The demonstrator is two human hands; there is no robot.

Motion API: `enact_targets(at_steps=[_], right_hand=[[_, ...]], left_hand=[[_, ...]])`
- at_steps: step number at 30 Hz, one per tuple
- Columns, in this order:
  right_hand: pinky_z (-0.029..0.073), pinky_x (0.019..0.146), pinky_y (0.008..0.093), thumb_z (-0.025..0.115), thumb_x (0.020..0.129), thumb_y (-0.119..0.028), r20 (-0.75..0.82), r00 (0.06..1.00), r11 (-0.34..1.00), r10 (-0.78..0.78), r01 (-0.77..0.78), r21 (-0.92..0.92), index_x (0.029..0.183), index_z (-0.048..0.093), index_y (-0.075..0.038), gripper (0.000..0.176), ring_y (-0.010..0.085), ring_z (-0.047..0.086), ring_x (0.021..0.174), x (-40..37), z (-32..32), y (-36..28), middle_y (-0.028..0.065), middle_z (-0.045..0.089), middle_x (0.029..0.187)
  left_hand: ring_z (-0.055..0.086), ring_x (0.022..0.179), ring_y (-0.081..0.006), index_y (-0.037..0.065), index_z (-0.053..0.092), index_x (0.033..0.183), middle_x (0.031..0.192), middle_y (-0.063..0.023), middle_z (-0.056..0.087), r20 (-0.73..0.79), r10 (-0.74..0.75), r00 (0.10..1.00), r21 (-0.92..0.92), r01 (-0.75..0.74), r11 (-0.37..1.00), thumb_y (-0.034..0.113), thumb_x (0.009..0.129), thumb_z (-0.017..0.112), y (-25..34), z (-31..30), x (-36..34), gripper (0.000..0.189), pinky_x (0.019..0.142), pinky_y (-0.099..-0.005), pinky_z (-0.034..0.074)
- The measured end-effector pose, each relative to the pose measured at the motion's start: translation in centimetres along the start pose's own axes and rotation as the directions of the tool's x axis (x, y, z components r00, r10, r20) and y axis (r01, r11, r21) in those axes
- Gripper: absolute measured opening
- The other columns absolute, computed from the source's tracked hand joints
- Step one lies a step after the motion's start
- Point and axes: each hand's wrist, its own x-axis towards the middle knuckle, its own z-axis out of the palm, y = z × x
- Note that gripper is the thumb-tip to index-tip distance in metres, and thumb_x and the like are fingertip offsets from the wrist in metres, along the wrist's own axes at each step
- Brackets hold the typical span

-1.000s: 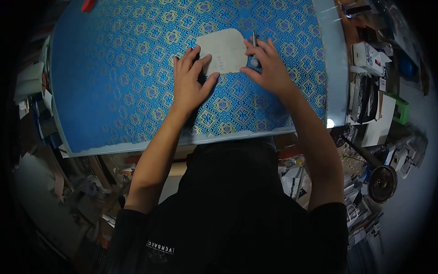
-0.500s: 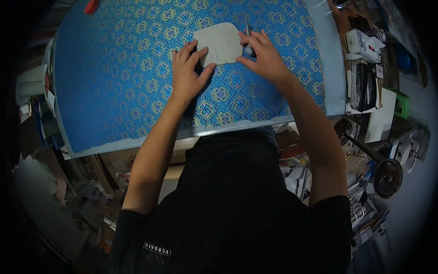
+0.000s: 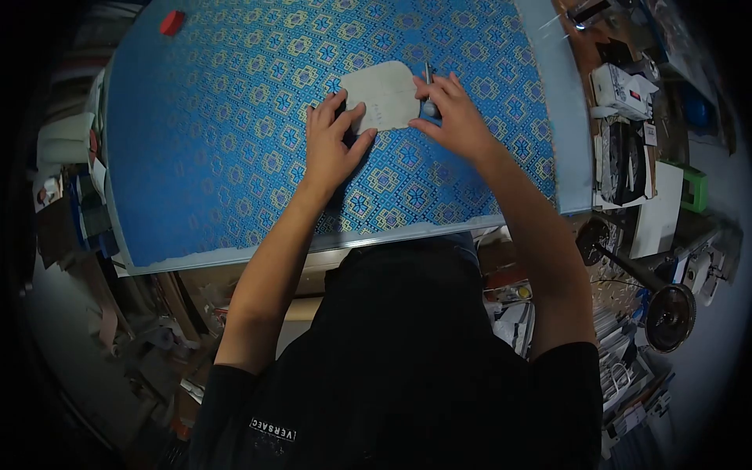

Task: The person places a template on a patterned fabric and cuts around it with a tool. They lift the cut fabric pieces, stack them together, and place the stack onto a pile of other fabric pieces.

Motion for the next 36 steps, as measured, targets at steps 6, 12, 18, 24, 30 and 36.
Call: enact_targets(at_steps=[6, 12, 18, 24, 30, 36], right_hand=[[0.040, 0.115, 0.0495, 0.083, 0.085, -0.023, -0.196, 0.979, 0.992, 0.058, -0.035, 0.120, 0.116, 0.058, -0.011, 0.042, 0.0307, 0.066, 0.115, -0.3, 0.4, -0.6, 0.0091, 0.070, 0.120], [0.052, 0.056, 0.0316, 0.077, 0.090, -0.017, -0.364, 0.819, 0.881, 0.444, -0.325, 0.344, 0.106, 0.060, -0.005, 0.026, 0.0169, 0.069, 0.067, -1.5, -1.4, -4.6, 0.0086, 0.071, 0.081], [0.053, 0.056, 0.0311, 0.072, 0.094, -0.016, -0.318, 0.837, 0.886, 0.445, -0.359, 0.295, 0.108, 0.061, -0.004, 0.021, 0.0185, 0.071, 0.067, -2.5, -1.0, -6.9, 0.0118, 0.072, 0.082], [0.051, 0.061, 0.0274, 0.072, 0.096, -0.014, -0.218, 0.803, 0.828, 0.554, -0.507, 0.238, 0.108, 0.064, -0.003, 0.018, 0.0107, 0.066, 0.074, -2.3, -0.9, -8.7, 0.0078, 0.072, 0.088], [0.051, 0.061, 0.0281, 0.072, 0.095, -0.013, -0.248, 0.785, 0.823, 0.568, -0.537, 0.184, 0.108, 0.063, -0.003, 0.018, 0.0118, 0.067, 0.074, -2.3, -0.4, -9.1, 0.0084, 0.073, 0.088], [0.053, 0.063, 0.0282, 0.071, 0.095, -0.012, -0.236, 0.770, 0.805, 0.593, -0.554, 0.213, 0.107, 0.062, -0.003, 0.018, 0.0135, 0.070, 0.078, -2.2, -0.4, -9.3, 0.0104, 0.075, 0.093]], left_hand=[[0.039, 0.143, -0.0413, 0.011, 0.071, 0.121, 0.146, -0.0173, 0.051, 0.047, -0.021, 0.999, 0.052, 0.019, 0.998, 0.032, 0.083, 0.078, 1.4, -1.2, 0.9, 0.044, 0.118, -0.0682, 0.020], [0.053, 0.130, -0.0403, 0.009, 0.072, 0.113, 0.136, -0.0186, 0.058, 0.138, 0.115, 0.984, 0.252, -0.147, 0.956, 0.036, 0.084, 0.078, 1.8, -0.3, 4.6, 0.040, 0.114, -0.0578, 0.038], [0.062, 0.109, -0.0433, 0.011, 0.066, 0.124, 0.126, -0.0194, 0.060, 0.230, -0.036, 0.973, 0.307, -0.037, 0.951, 0.045, 0.081, 0.080, 5.1, 0.8, 6.9, 0.056, 0.074, -0.0447, 0.062], [0.057, 0.115, -0.0481, 0.018, 0.059, 0.140, 0.135, -0.0170, 0.056, 0.317, -0.087, 0.944, 0.441, -0.066, 0.895, 0.050, 0.083, 0.078, 6.2, 1.3, 7.3, 0.068, 0.073, -0.0457, 0.063], [0.051, 0.123, -0.0502, 0.018, 0.056, 0.144, 0.139, -0.0155, 0.054, 0.350, -0.128, 0.928, 0.461, -0.051, 0.886, 0.051, 0.086, 0.075, 6.2, 1.5, 7.4, 0.069, 0.077, -0.0461, 0.063], [0.050, 0.123, -0.0519, 0.019, 0.055, 0.145, 0.142, -0.0159, 0.052, 0.349, -0.145, 0.926, 0.492, -0.050, 0.869, 0.053, 0.087, 0.074, 6.1, 1.9, 7.4, 0.071, 0.080, -0.0471, 0.062]])
